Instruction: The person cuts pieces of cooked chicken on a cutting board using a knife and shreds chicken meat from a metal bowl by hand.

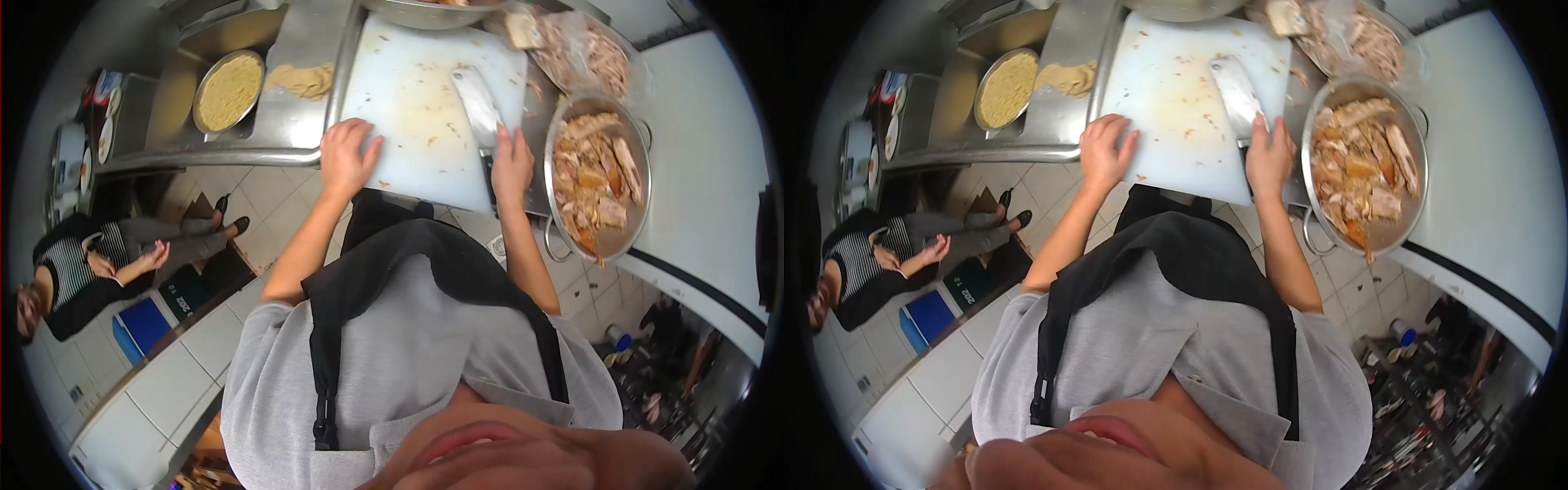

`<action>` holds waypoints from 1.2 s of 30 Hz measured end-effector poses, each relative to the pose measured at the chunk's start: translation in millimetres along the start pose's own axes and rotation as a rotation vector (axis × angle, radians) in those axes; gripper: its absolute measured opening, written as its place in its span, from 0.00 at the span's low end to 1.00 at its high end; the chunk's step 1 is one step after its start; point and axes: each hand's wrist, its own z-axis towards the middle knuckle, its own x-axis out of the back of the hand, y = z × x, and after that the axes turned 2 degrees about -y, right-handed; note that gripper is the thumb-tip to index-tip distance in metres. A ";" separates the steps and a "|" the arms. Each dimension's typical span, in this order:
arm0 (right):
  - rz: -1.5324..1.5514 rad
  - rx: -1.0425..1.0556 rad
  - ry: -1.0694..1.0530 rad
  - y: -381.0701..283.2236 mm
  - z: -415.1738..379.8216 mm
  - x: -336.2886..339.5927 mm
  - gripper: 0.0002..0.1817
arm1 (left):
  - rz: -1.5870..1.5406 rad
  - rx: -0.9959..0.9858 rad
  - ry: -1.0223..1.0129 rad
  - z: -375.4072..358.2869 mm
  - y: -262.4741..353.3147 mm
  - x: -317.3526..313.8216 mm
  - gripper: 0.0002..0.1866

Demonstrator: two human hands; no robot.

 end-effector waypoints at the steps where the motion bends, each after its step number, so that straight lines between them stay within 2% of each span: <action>1: 0.008 0.003 -0.014 -2.1 2.3 2.7 0.41 | -0.008 -0.016 -0.018 0.0 -0.1 -0.6 0.14; 3: 0.019 -0.015 -0.022 -3.6 -0.3 13.3 0.41 | 0.030 -0.006 -0.007 -1.6 0.8 -2.4 0.14; 5: 0.100 0.093 -0.102 -2.2 -10.2 25.9 0.39 | 0.034 -0.025 -0.023 -4.9 2.9 -0.9 0.14; 6: 0.104 0.066 -0.074 3.2 -19.4 29.6 0.39 | 0.040 -0.037 -0.013 -0.7 2.5 -0.9 0.14; 8: -0.012 0.418 -0.027 13.4 -46.8 39.8 0.37 | 0.033 -0.065 -0.053 1.0 -3.4 -1.6 0.15; 10: -0.116 0.400 -0.106 10.4 -66.3 53.6 0.35 | 0.004 -0.007 -0.040 2.2 1.7 -5.1 0.16; 11: -0.096 0.436 -0.098 18.6 -67.6 52.6 0.33 | -0.027 -0.038 -0.069 9.8 16.6 -8.9 0.16; 14: -0.112 0.497 -0.074 30.2 -65.6 47.6 0.27 | -0.199 -0.292 -0.053 59.4 78.8 -1.4 0.17; 17: -0.113 0.524 -0.044 32.9 -62.8 48.9 0.26 | -0.300 -0.508 -0.055 111.8 152.9 -10.0 0.18; 20: -0.127 0.529 -0.057 32.0 -61.0 50.0 0.25 | -0.358 -0.704 -0.137 152.8 219.5 -39.1 0.16; 23: -0.162 0.536 -0.066 32.8 -59.7 47.2 0.26 | -0.347 -0.818 -0.264 170.8 274.8 -87.9 0.17; 25: -0.164 0.518 -0.053 38.9 -58.5 41.5 0.27 | -0.124 -0.900 -0.492 170.3 305.3 -123.7 0.22; 26: -0.166 0.522 -0.061 42.4 -58.4 37.6 0.28 | -0.130 -0.921 -0.500 164.4 317.8 -134.7 0.22; 28: -0.150 0.521 -0.020 46.7 -58.3 30.9 0.30 | 0.062 -1.004 -0.648 153.0 337.5 -153.1 0.28; 30: -0.110 0.627 0.107 48.2 -54.6 27.5 0.27 | 0.137 -1.079 -0.680 149.0 344.8 -170.4 0.31; 32: -0.089 0.621 0.129 50.5 -53.3 24.2 0.27 | 0.064 -1.164 -0.602 153.3 345.9 -176.8 0.25; 33: -0.072 0.587 0.054 51.7 -53.7 22.4 0.29 | 0.061 -1.180 -0.607 158.2 350.5 -177.9 0.25; 34: -0.053 0.550 -0.023 53.3 -54.7 20.1 0.31 | 0.034 -1.023 -0.521 165.7 356.0 -179.9 0.24; 36: -0.065 0.534 -0.027 50.1 -57.3 24.2 0.30 | 0.008 -0.707 -0.347 181.4 369.9 -173.6 0.21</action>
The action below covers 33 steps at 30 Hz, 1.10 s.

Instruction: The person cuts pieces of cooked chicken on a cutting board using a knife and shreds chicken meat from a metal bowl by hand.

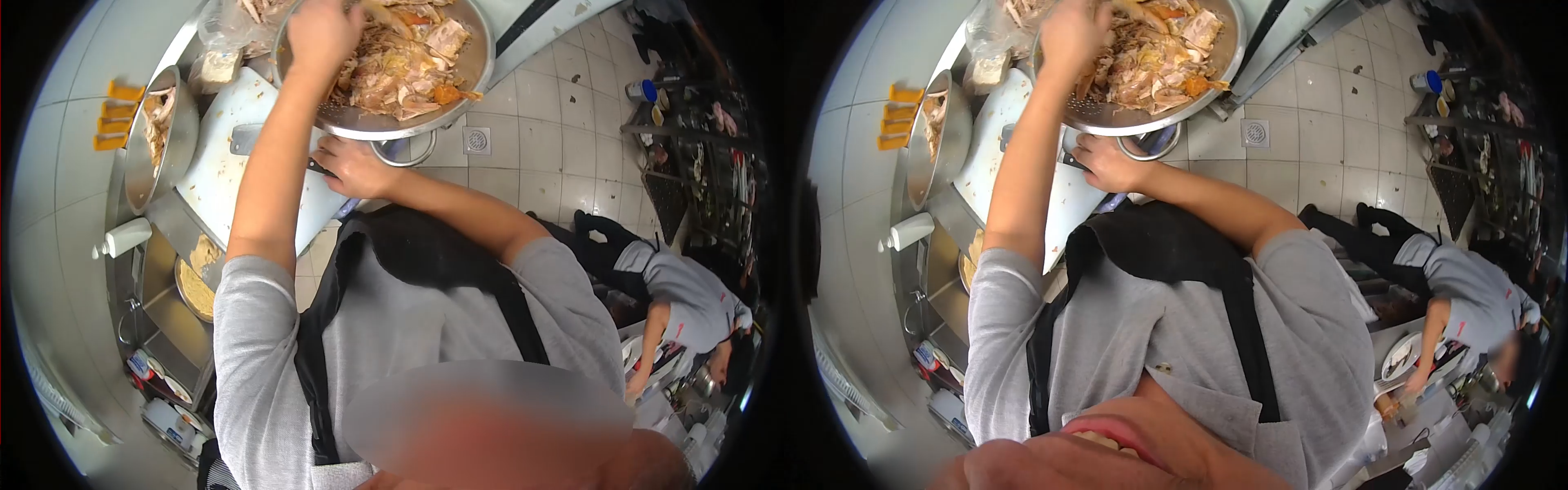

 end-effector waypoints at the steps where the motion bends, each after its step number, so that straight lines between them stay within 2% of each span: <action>1: 0.016 -0.012 0.012 -1.2 -0.5 0.4 0.29 | -0.117 -0.016 0.076 7.7 -0.9 7.7 0.19; 2: 0.033 -0.022 0.022 -2.2 -1.5 0.9 0.29 | -0.235 -0.028 0.152 10.3 1.0 14.8 0.18; 3: 0.021 -0.018 0.022 -3.6 -1.7 3.4 0.29 | -0.240 -0.028 0.148 7.3 3.8 16.3 0.18; 5: 0.009 0.000 0.030 -1.3 -0.7 2.5 0.29 | -0.236 -0.247 -0.079 3.8 7.8 19.7 0.17; 6: -0.003 0.021 0.040 -0.1 0.2 0.9 0.30 | -0.236 -0.249 -0.079 3.7 9.1 14.8 0.17; 8: -0.014 0.030 0.085 -0.4 0.9 -2.1 0.28 | -0.174 -0.412 -0.579 -1.3 14.8 -6.5 0.22; 9: -0.027 0.040 0.128 -1.6 0.5 -0.6 0.26 | -0.052 -0.473 -0.519 -8.7 20.6 -16.4 0.24; 10: -0.028 0.037 0.129 -1.8 0.1 1.9 0.26 | -0.053 -0.476 -0.521 -12.6 23.9 -24.4 0.24; 12: -0.086 0.149 0.271 -4.4 2.1 10.5 0.25 | 0.167 -0.577 -0.544 -17.5 30.9 -29.6 0.26; 13: -0.087 0.148 0.274 -5.7 2.1 12.7 0.25 | 0.181 -0.560 -0.573 -15.8 31.9 -30.8 0.31; 17: -0.097 0.117 0.221 -2.8 2.7 9.5 0.22 | 0.137 -0.569 -0.625 -9.8 34.1 -29.3 0.33; 20: -0.066 0.111 0.185 0.0 2.1 6.5 0.20 | 0.169 -0.559 -0.688 -10.7 36.3 -29.3 0.33; 22: -0.058 0.110 0.177 -1.1 1.4 8.4 0.20 | 0.067 -0.602 -0.533 -18.5 28.4 -34.8 0.26; 26: -0.137 0.119 0.200 -4.2 2.7 15.5 0.19 | 0.066 -0.650 -0.536 -13.5 25.1 -36.0 0.24; 29: -0.129 0.128 0.205 -2.9 3.5 14.8 0.18 | 0.003 -0.620 -0.492 -13.1 25.6 -32.2 0.20; 31: -0.122 0.134 0.216 -3.1 4.8 12.6 0.18 | -0.013 -0.455 -0.567 -8.4 26.3 -28.2 0.18; 33: -0.139 0.103 0.172 -4.6 6.7 7.3 0.17 | 0.015 -0.457 -0.560 -4.0 22.6 -32.3 0.18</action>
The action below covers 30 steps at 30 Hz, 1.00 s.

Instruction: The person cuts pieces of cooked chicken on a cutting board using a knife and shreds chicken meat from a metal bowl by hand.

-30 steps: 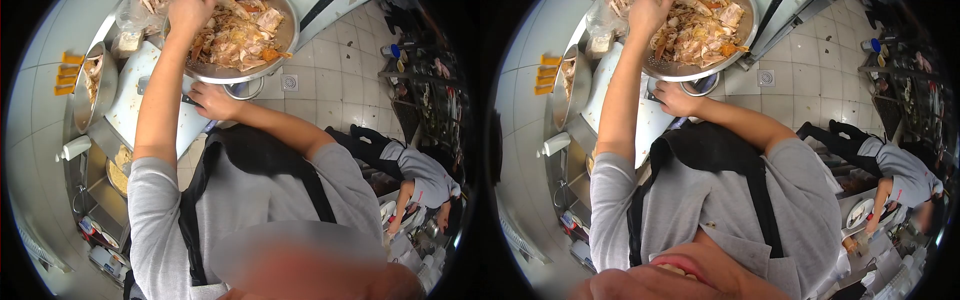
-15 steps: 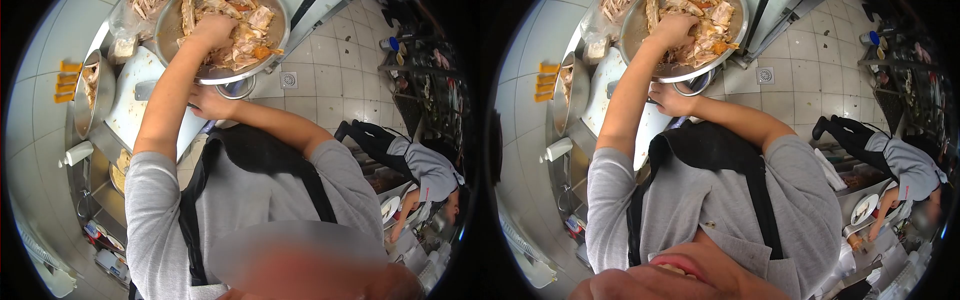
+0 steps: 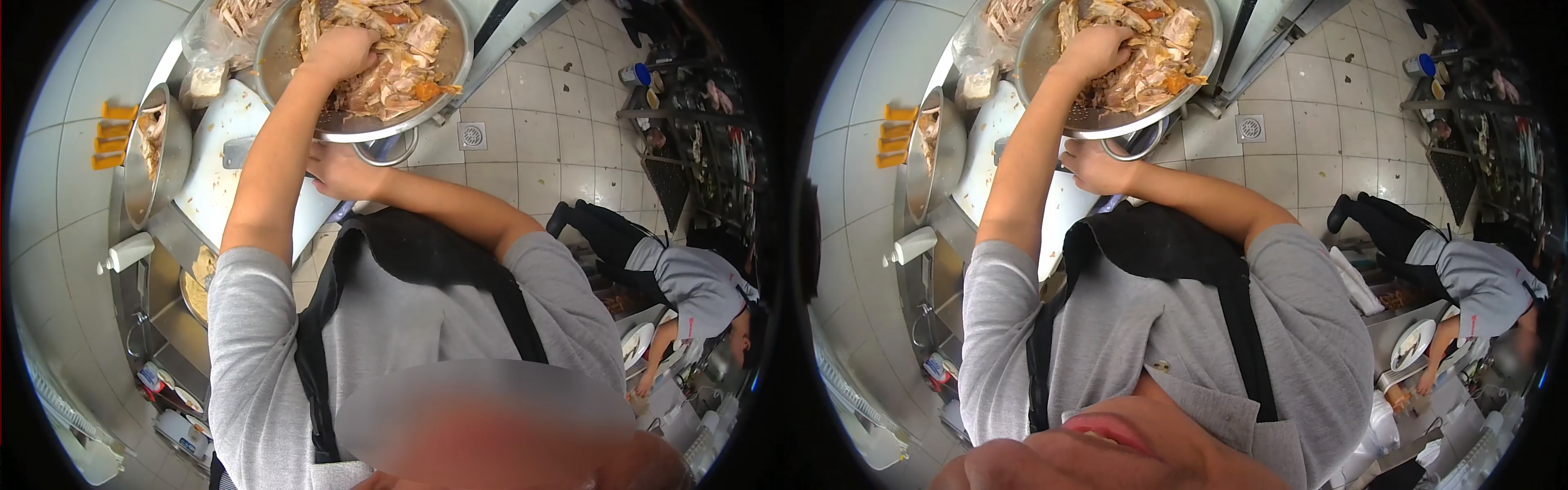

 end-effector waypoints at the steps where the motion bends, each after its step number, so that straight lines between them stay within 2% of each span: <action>1: 0.000 0.000 -0.002 -1.0 1.9 -3.5 0.17 | 0.028 0.004 0.000 1.3 -2.5 -1.3 0.18; 3: -0.037 0.059 0.175 -2.2 6.0 -11.5 0.13 | -0.056 0.047 0.041 0.8 -6.3 -5.3 0.19; 4: -0.036 0.060 0.172 -2.9 5.0 -14.0 0.13 | -0.139 0.089 0.082 0.5 -8.6 -7.1 0.20; 5: -0.021 0.035 0.104 -4.9 4.5 -14.4 0.12 | -0.141 0.091 0.082 -0.8 -13.0 -7.7 0.20; 7: -0.005 0.011 0.035 -7.3 3.9 -14.8 0.10 | -0.349 0.128 0.225 -4.6 -22.7 -8.2 0.22; 8: 0.007 -0.025 -0.015 -9.3 5.7 -11.7 0.10 | -0.503 0.186 0.181 -12.1 -19.5 6.2 0.19; 9: 0.021 -0.057 -0.066 -11.2 7.7 -9.0 0.09 | -0.504 0.194 0.183 -19.4 -18.1 16.3 0.19; 11: -0.003 -0.045 -0.094 -12.4 11.6 -5.4 0.10 | -0.826 0.131 0.420 -34.1 -18.1 32.1 0.13; 12: -0.009 -0.074 -0.135 -13.5 13.2 -5.2 0.11 | -1.083 0.196 0.305 -43.5 -19.1 39.5 0.09; 13: -0.014 -0.100 -0.177 -14.4 15.2 -5.2 0.13 | -1.082 0.208 0.316 -53.4 -20.2 43.0 0.09; 15: 0.002 -0.095 -0.196 -14.5 18.3 -5.9 0.13 | -1.454 0.068 0.331 -78.2 -19.1 50.2 0.10; 16: -0.002 -0.107 -0.210 -14.5 18.8 -6.5 0.12 | -1.579 0.099 0.378 -94.9 -16.2 49.7 0.12; 19: -0.019 -0.099 -0.249 -11.5 24.5 -8.9 0.12 | -1.463 0.105 0.584 -159.1 -27.2 39.3 0.14; 20: 0.003 -0.123 -0.312 -13.2 27.5 -5.7 0.12 | -1.310 0.173 0.595 -186.9 -34.4 37.2 0.14; 21: 0.021 -0.147 -0.374 -14.6 30.6 -2.4 0.13 | -1.329 0.258 0.610 -215.1 -13.9 51.1 0.11; 23: 0.060 -0.143 -0.419 -19.9 30.5 7.7 0.15 | -1.328 0.382 0.695 -265.8 -12.2 40.8 0.10; 24: 0.147 -0.213 -0.411 -21.7 30.1 12.2 0.17 | -1.328 0.410 0.721 -286.1 -17.9 26.8 0.10; 26: 0.287 -0.373 -0.419 -25.6 30.0 19.8 0.20 | -1.476 0.587 0.792 -325.3 -21.0 -13.6 0.09; 29: 0.332 -0.566 -0.492 -31.0 34.1 37.0 0.23 | -1.561 0.840 0.773 -356.6 -21.6 -68.7 0.07; 30: 0.376 -0.589 -0.471 -31.1 31.9 37.7 0.24 | -1.402 0.944 0.758 -363.7 -23.3 -87.1 0.11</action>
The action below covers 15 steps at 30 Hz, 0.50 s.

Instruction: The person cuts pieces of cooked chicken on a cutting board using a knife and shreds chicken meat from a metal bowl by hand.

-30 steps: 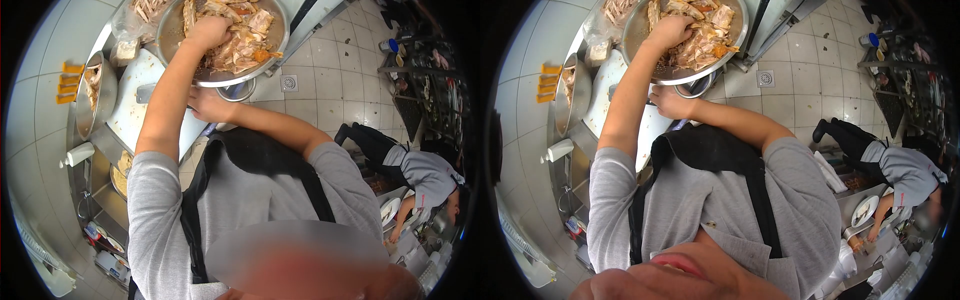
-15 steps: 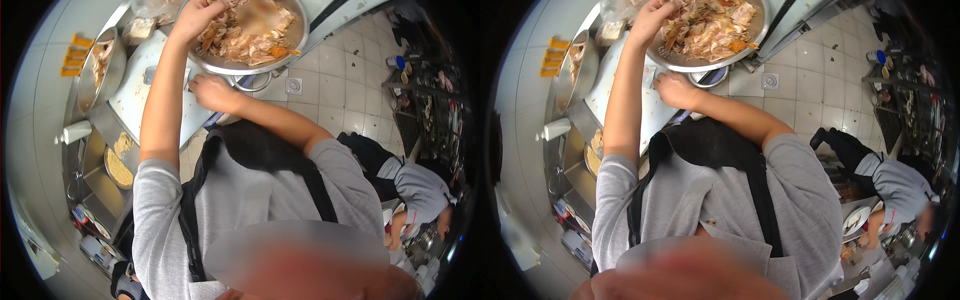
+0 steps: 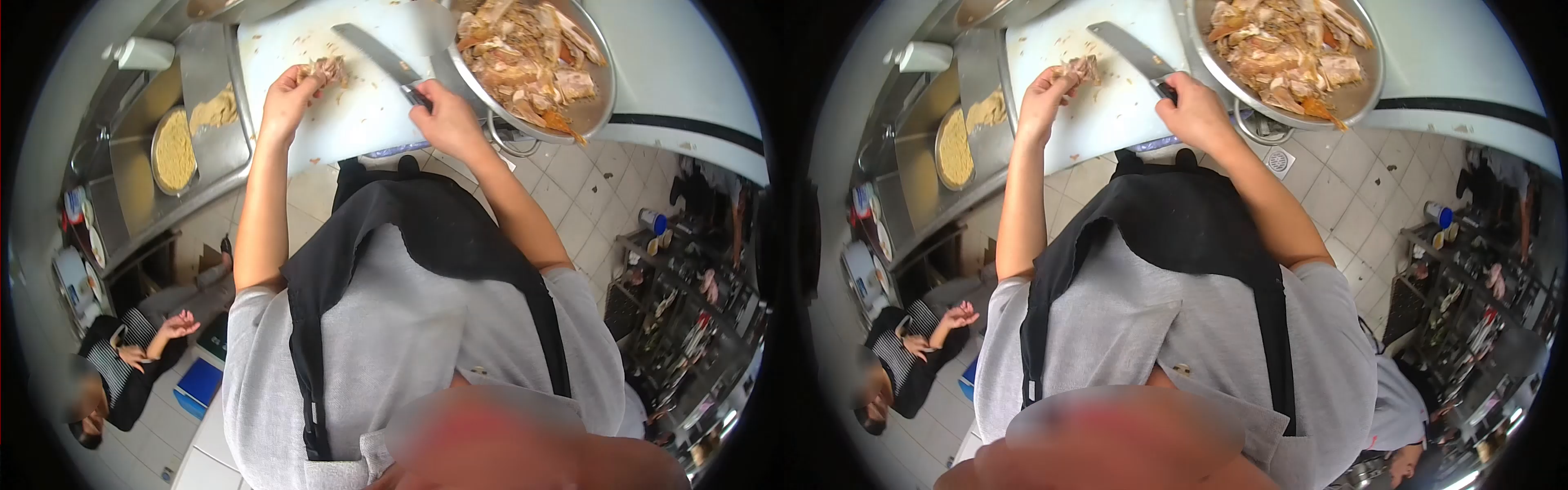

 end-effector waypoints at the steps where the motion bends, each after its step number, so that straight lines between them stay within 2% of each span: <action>1: 0.049 -0.014 0.014 1.5 -2.1 1.1 0.25 | -0.013 0.009 0.018 -1.8 -17.6 8.5 0.11; 3: 0.064 0.002 -0.002 2.6 -5.7 2.8 0.23 | 0.568 0.105 0.144 -12.7 -23.1 18.3 0.18; 4: 0.217 -0.056 -0.078 3.6 -6.0 3.9 0.22 | 0.530 0.113 0.200 -21.1 -27.2 20.4 0.25; 5: 0.370 -0.124 -0.157 4.0 -10.1 4.0 0.21 | 0.522 0.126 0.213 -29.2 -29.4 22.5 0.25; 7: 0.383 -0.154 -0.235 -13.2 -15.6 12.2 0.21 | 0.557 -0.014 0.329 -36.7 -32.8 28.6 0.28; 8: 0.297 -0.203 -0.267 -24.2 -18.8 16.0 0.22 | 0.552 -0.005 0.338 -39.5 -35.4 32.3 0.28; 10: 0.207 -0.254 -0.300 -28.9 -19.8 15.2 0.23 | 0.667 -0.176 0.386 -40.3 -39.7 38.1 0.29; 12: -0.057 -0.113 -0.295 -26.8 -15.6 11.8 0.26 | 0.692 -0.200 0.351 -38.8 -40.4 39.9 0.27; 13: -0.061 -0.110 -0.299 -28.8 -13.2 10.9 0.26 | 0.721 -0.225 0.311 -38.6 -40.9 40.2 0.26; 15: -0.262 -0.007 -0.314 -32.8 -10.7 9.8 0.29 | 0.760 -0.223 0.260 -39.6 -37.0 39.4 0.25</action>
